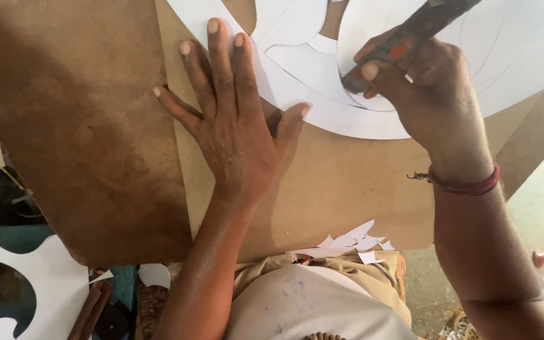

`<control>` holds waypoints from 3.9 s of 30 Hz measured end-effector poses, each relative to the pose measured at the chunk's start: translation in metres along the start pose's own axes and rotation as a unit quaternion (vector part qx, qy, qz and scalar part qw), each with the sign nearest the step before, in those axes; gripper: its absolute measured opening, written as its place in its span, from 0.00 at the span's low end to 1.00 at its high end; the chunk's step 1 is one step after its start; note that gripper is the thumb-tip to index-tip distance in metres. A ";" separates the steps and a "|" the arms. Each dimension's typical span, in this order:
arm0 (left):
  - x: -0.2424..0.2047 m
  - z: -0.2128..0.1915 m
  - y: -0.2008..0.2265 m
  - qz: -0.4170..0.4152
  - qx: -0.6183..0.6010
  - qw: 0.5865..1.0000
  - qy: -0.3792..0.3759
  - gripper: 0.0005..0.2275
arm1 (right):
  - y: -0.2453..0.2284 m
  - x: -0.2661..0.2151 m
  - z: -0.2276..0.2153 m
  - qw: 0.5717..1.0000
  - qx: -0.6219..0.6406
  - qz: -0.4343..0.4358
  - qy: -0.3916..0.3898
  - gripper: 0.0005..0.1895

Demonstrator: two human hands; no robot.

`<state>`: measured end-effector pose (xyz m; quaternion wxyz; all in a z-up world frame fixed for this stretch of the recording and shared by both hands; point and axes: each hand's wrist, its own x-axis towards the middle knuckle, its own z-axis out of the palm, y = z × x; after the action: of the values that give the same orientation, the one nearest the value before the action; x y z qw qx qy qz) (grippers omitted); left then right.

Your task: Cutting an intricate floral pattern from a white plastic sheet using a metal hand tool.

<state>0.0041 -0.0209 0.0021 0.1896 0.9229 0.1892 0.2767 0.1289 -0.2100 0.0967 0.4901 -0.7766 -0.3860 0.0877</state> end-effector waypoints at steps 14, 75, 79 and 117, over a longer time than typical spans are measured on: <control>0.003 -0.006 0.003 -0.010 0.016 1.000 -0.014 0.46 | 0.002 0.003 0.033 0.988 -0.001 -0.068 0.139 0.04; -0.040 0.004 0.061 0.182 0.015 0.963 -0.197 0.29 | 0.064 -0.053 0.021 0.958 0.150 -0.108 0.218 0.05; -0.066 0.021 0.063 0.247 -0.020 0.956 -0.160 0.29 | 0.047 -0.049 0.023 0.964 0.085 -0.077 0.241 0.05; -0.042 0.027 0.073 0.274 -0.069 0.956 -0.081 0.29 | 0.071 -0.052 0.005 0.943 0.209 -0.125 0.228 0.04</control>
<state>0.0054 -0.1092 -0.0043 0.1843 0.9433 -0.1068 0.2545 0.1269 -0.2578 0.0225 0.7237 -0.6009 -0.3310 -0.0751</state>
